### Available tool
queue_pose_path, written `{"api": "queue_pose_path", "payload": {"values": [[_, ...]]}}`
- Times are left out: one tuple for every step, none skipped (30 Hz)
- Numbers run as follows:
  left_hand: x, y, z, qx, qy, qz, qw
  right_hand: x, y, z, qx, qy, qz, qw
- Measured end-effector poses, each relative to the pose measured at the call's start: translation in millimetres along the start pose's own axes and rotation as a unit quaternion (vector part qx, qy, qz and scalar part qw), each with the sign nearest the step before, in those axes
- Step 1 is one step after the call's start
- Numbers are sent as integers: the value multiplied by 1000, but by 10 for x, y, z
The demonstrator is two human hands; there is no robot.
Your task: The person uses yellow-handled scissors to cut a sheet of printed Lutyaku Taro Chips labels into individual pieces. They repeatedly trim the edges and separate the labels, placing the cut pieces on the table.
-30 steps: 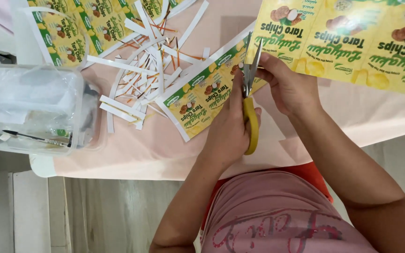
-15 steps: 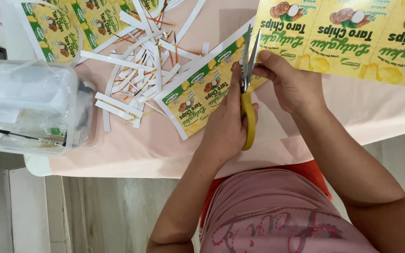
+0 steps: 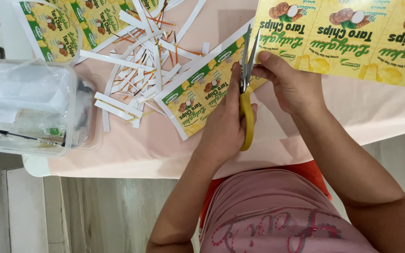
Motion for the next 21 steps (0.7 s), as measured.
{"api": "queue_pose_path", "payload": {"values": [[6,-5,10,0,0,0,1000,4,-5,2,0,0,0,1000],[10,-2,7,7,-7,-5,1000,6,1,1,1,-1,-7,1000],[14,0,6,13,-14,-10,1000,8,8,-1,2,-3,-14,1000],[15,0,6,13,-14,-10,1000,13,11,-1,2,-2,-14,1000],[13,2,8,8,-13,-10,1000,18,2,4,3,-1,-9,1000],[12,3,9,4,-13,-9,1000,24,-6,9,4,1,-4,1000],[26,6,1,4,-14,-10,1000,17,-9,-2,3,3,-4,1000],[37,30,-15,12,-19,-24,999,11,-17,22,-18,22,1,1000],[39,54,-38,21,-25,-37,999,0,-23,57,-38,42,5,998],[37,64,-53,21,-27,-37,999,0,-28,69,-39,45,4,998],[39,68,-56,19,-25,-35,999,6,-37,71,-27,46,9,999],[41,71,-59,18,-22,-32,999,13,-45,72,-15,47,13,999],[40,81,-86,18,-24,-31,999,-5,-26,49,-15,49,12,999],[39,87,-98,13,-18,-28,999,-22,-11,27,-14,52,13,998],[44,93,-101,8,-11,-26,1000,-38,2,-7,-14,54,15,998],[45,91,-100,8,-12,-25,1000,-46,18,-24,-14,55,14,998],[46,92,-91,7,-6,-25,1000,-52,29,-39,-10,55,16,998],[48,93,-82,7,0,-25,1000,-59,40,-53,-6,56,17,998],[44,85,-76,7,0,-25,1000,-60,41,-48,-6,57,17,998],[40,75,-63,5,2,-24,1000,-61,43,-42,-6,58,16,998],[41,65,-48,4,6,-23,1000,-58,44,-39,-6,59,15,998]]}}
Point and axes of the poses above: each hand's wrist, its own x-axis away from the middle knuckle, its own y-axis out of the back of the hand, z = x × y, the point moved 8 cm from there along -x, towards the middle knuckle, and after that the axes turned 8 degrees about -z, right-handed, at the moved point
